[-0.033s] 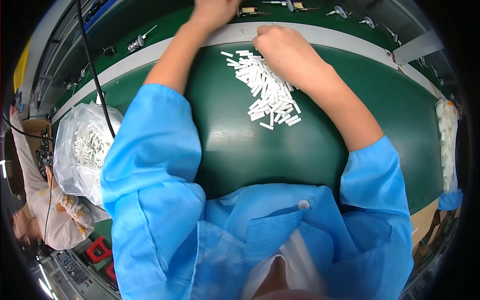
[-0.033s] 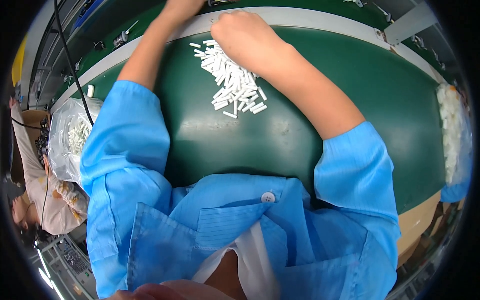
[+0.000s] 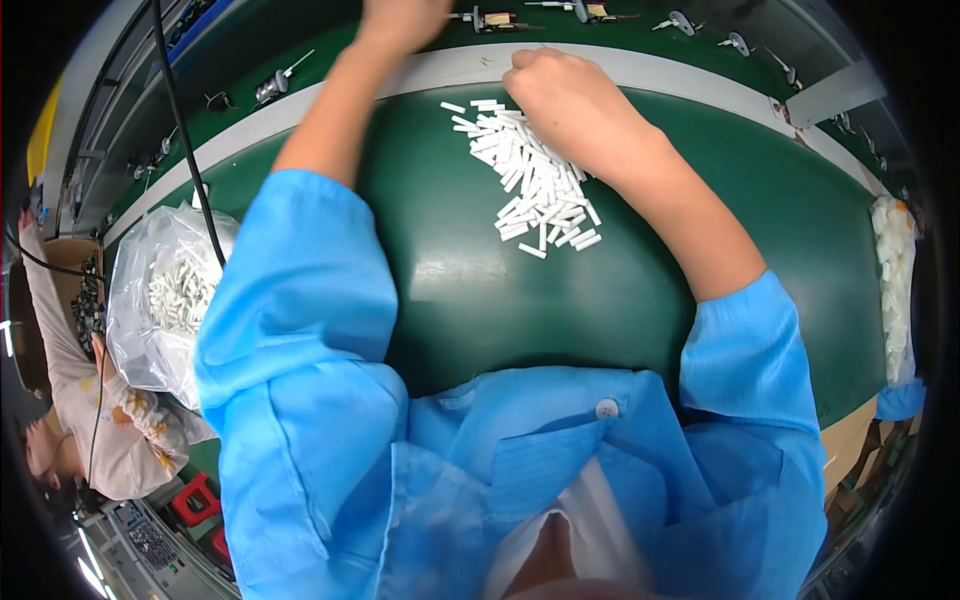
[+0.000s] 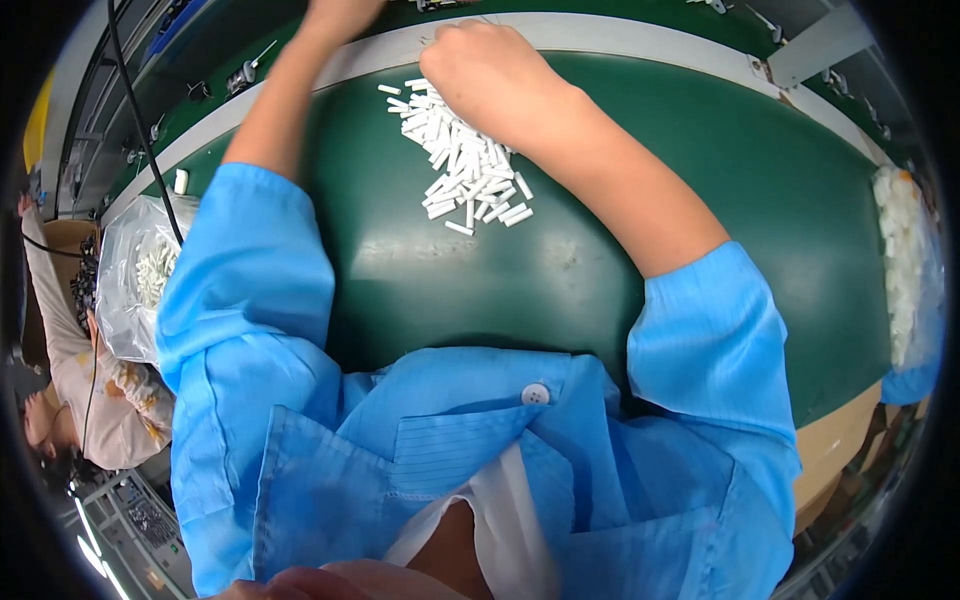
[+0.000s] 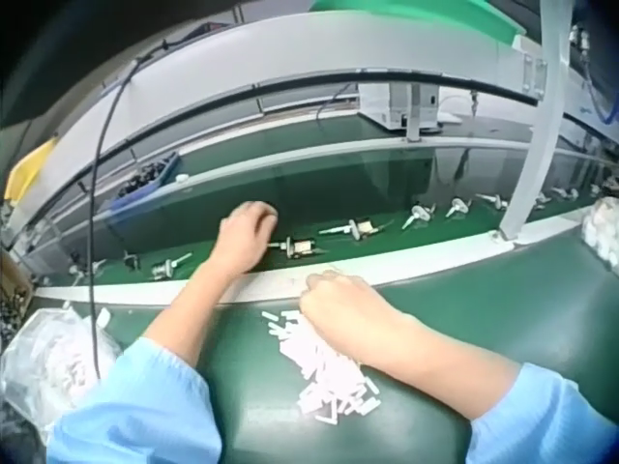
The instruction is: The person assembles small electronic components by inserting white plastic parts into a green circuit board structure by hand.
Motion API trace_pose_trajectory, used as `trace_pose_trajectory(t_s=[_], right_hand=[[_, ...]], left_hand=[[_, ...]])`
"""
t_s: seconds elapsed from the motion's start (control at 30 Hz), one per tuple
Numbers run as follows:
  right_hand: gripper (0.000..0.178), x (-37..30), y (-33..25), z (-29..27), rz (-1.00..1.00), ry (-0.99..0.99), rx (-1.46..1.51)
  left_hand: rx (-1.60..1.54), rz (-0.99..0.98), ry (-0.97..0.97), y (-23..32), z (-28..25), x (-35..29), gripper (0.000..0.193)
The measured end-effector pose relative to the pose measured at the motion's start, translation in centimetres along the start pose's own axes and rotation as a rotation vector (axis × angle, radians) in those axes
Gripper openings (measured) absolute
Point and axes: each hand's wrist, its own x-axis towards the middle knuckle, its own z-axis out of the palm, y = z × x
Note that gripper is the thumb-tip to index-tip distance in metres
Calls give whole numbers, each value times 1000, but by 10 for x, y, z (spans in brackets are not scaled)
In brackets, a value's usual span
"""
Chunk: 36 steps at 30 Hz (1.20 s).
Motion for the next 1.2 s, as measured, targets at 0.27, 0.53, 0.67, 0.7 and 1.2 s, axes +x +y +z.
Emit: trace_pose_trajectory(t_s=[0.27,0.53,0.67,0.7,1.2], right_hand=[[16,11,-12,-10,149,-39,3],[15,20,0,-22,376,-88,442],[16,6,18,-6,190,101,267],[16,10,15,-7,262,8,352],[19,17,22,-1,639,-91,933]], left_hand=[[1192,-1072,-419,-43,-141,-31,68],[1164,-733,-457,-73,-109,-12,38],[-239,-191,-185,13,-68,3,33],[-316,-278,-164,34,-55,5,35],[-1493,-758,332,36,33,-15,17]])
